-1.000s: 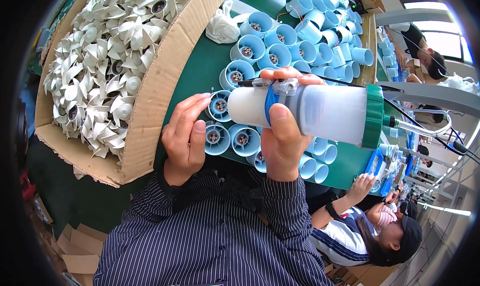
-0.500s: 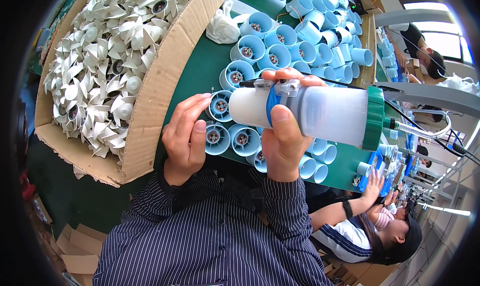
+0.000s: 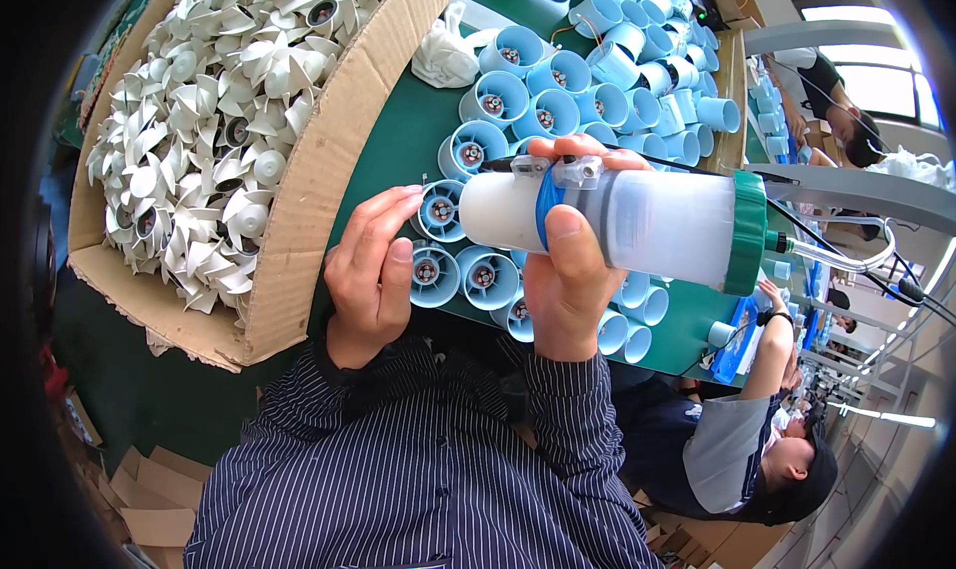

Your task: The person picks up a handheld dispenser and applies a liquid to the centers of several blue plastic housings. After setting the dispenser down, they retrieve white fan blades from a box and begin placing them into the housings.

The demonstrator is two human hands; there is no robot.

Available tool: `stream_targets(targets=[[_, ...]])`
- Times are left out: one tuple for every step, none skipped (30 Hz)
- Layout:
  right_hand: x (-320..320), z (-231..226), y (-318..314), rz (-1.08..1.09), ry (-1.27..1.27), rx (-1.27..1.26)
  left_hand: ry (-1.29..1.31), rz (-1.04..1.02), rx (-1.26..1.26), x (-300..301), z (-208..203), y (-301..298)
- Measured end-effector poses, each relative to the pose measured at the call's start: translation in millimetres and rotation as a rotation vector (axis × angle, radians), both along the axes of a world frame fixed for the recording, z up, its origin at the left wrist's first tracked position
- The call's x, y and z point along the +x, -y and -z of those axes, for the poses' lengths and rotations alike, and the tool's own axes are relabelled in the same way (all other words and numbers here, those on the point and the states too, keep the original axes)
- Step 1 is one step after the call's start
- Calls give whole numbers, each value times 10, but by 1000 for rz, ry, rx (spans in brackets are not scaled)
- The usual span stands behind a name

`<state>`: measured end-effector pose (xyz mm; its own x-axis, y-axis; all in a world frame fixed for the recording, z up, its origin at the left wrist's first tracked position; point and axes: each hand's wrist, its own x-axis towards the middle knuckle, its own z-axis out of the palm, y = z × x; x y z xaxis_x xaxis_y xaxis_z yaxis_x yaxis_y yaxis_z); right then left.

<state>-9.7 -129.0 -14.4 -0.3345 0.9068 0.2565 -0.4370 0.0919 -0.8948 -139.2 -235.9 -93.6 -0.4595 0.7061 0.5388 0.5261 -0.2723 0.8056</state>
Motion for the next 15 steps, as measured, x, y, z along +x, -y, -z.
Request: stream_targets(targets=[[7,-24,6,9,0,7,1,1,0,-1,3,1],[11,-51,5,18,0,15,2,1,0,-4,3,2],[17,-91,-9,17,1,17,2,0,2,-9,1,2],[29,-147,-31,17,-10,44,5,1,-1,-15,-1,2],[47,-204,-50,19,-20,73,8,4,-3,-13,-3,2],[50,-243,-59,22,-30,102,11,7,-4,-13,-6,3],[35,-266,-71,22,-30,106,11,7,0,-11,-6,7],[10,-283,-100,43,-24,92,13,5,-3,-8,0,14],[-20,-295,-136,63,-19,78,15,3,-7,-5,6,24],[-47,-308,-178,84,-14,66,17,1,-8,-2,5,22],[-69,-302,-220,84,-15,71,16,1,-2,0,0,20],[-88,-275,-267,82,5,79,19,5,-3,1,-5,19],[-105,-241,-313,81,26,87,22,9,-4,1,-11,19],[-120,-213,-352,80,47,94,26,13,-6,0,-17,17],[-135,-181,-385,77,47,96,26,11,-4,0,-15,20]])
